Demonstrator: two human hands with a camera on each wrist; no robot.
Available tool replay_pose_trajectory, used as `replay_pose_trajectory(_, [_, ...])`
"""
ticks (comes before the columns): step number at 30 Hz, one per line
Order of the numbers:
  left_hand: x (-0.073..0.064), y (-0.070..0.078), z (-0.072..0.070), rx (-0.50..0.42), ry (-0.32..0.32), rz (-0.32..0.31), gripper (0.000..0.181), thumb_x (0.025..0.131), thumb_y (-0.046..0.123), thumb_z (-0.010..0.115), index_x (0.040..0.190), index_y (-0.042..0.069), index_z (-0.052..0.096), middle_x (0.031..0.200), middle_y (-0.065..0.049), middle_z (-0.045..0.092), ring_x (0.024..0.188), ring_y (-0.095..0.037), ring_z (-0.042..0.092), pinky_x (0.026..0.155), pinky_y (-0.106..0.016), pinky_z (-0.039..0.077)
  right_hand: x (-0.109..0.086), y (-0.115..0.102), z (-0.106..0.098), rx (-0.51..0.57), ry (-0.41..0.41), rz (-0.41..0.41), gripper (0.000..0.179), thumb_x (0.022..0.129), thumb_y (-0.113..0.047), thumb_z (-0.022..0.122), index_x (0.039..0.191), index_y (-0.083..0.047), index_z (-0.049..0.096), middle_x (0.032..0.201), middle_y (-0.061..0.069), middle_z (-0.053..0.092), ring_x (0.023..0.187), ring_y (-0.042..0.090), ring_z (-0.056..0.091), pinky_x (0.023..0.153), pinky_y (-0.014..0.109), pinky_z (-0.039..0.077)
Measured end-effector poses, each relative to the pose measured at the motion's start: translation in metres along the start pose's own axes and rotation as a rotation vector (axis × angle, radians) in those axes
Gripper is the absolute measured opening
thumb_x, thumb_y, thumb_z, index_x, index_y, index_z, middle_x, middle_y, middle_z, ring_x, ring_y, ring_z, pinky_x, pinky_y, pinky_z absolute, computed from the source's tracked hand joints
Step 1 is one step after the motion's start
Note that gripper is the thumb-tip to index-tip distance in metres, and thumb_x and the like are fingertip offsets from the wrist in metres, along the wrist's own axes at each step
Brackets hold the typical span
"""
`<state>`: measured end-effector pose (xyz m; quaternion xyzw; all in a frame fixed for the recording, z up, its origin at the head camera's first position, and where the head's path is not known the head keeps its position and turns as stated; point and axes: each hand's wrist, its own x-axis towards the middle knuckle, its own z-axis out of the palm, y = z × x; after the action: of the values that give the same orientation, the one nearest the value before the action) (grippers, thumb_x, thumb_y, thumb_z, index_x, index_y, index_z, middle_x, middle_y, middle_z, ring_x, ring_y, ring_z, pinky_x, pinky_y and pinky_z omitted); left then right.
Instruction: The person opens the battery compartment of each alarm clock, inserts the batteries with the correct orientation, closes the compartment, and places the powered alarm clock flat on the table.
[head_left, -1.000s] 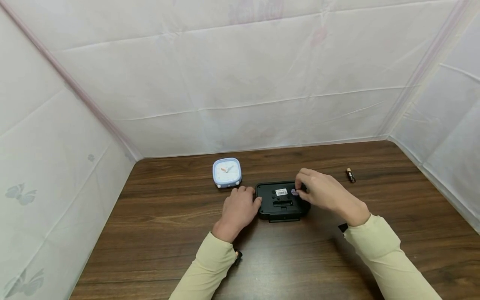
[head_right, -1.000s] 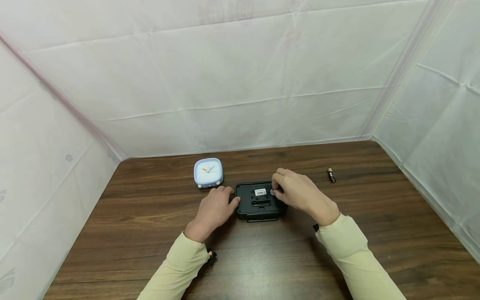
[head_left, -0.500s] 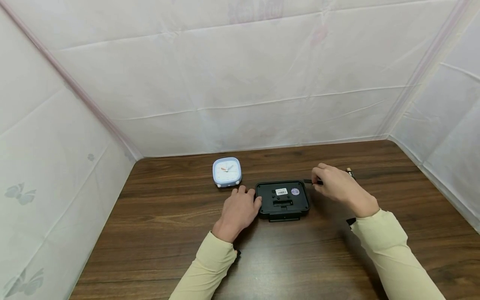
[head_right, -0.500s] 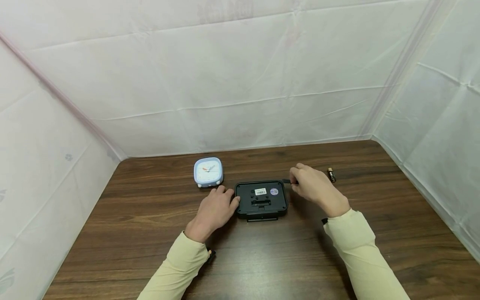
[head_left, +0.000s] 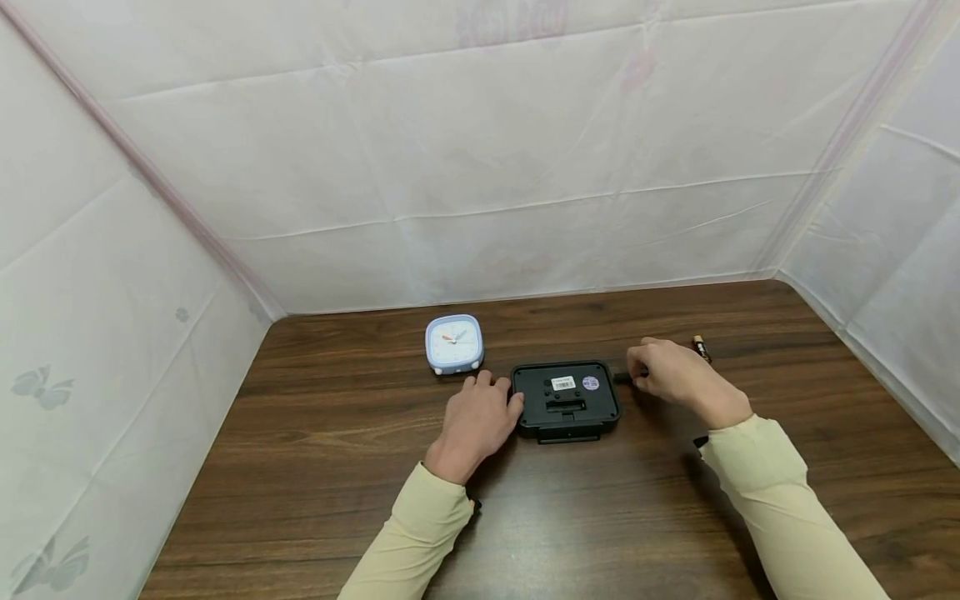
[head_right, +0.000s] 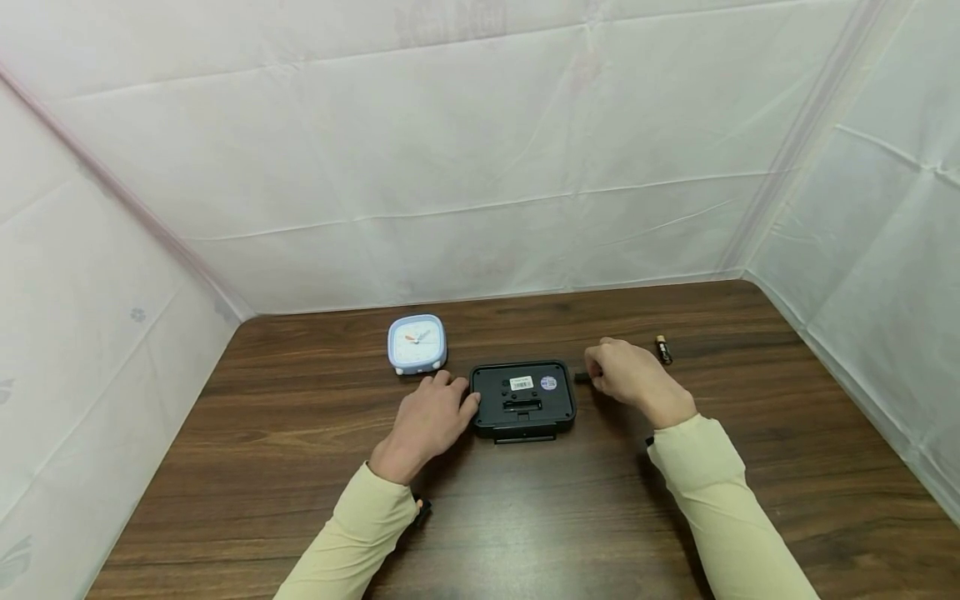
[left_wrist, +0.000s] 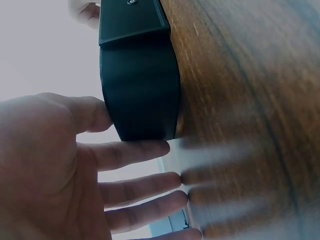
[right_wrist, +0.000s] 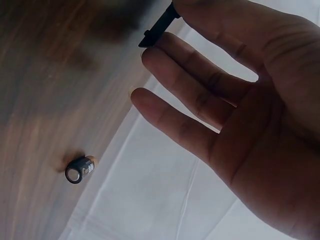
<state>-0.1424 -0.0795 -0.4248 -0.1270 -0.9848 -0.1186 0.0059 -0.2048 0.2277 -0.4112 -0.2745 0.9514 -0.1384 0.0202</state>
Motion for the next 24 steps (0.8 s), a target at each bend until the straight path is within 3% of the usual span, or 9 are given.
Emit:
replay_pose_trajectory(10, [0.0008, -0.0004, -0.0005, -0.003, -0.02, -0.012, 0.04, 0.111, 0.033, 0.055, 0.13, 0.002, 0.072, 0.122, -0.02, 0.065, 0.108, -0.036, 0.061, 0.083, -0.053, 0.059, 0.0012, 0.0059, 0.0056, 0.004, -0.013, 0.0, 0.03, 0.086, 0.002, 0.081, 0.076, -0.018, 0.06, 0.083, -0.001, 0.052, 0.069, 0.018, 0.052, 0.061, 0.038, 0.045])
replay_pose_trajectory(18, [0.0012, -0.0008, 0.0, 0.001, -0.015, -0.008, 0.04, 0.111, 0.033, 0.056, 0.13, 0.002, 0.073, 0.122, -0.02, 0.065, 0.108, -0.036, 0.061, 0.082, -0.053, 0.059, 0.0019, 0.0058, 0.0041, -0.001, -0.056, 0.007, 0.022, 0.09, 0.0, 0.08, 0.083, -0.014, 0.065, 0.088, 0.002, 0.056, 0.072, 0.019, 0.053, 0.064, 0.039, 0.046])
replay_pose_trajectory(24, [0.0014, -0.0007, 0.0006, 0.001, -0.009, -0.008, 0.039, 0.111, 0.033, 0.057, 0.129, 0.003, 0.073, 0.121, -0.02, 0.065, 0.107, -0.036, 0.061, 0.082, -0.053, 0.059, 0.0017, 0.0057, 0.0029, 0.017, -0.039, 0.003, 0.02, 0.09, -0.003, 0.081, 0.083, -0.014, 0.067, 0.088, 0.001, 0.058, 0.073, 0.018, 0.056, 0.066, 0.04, 0.049])
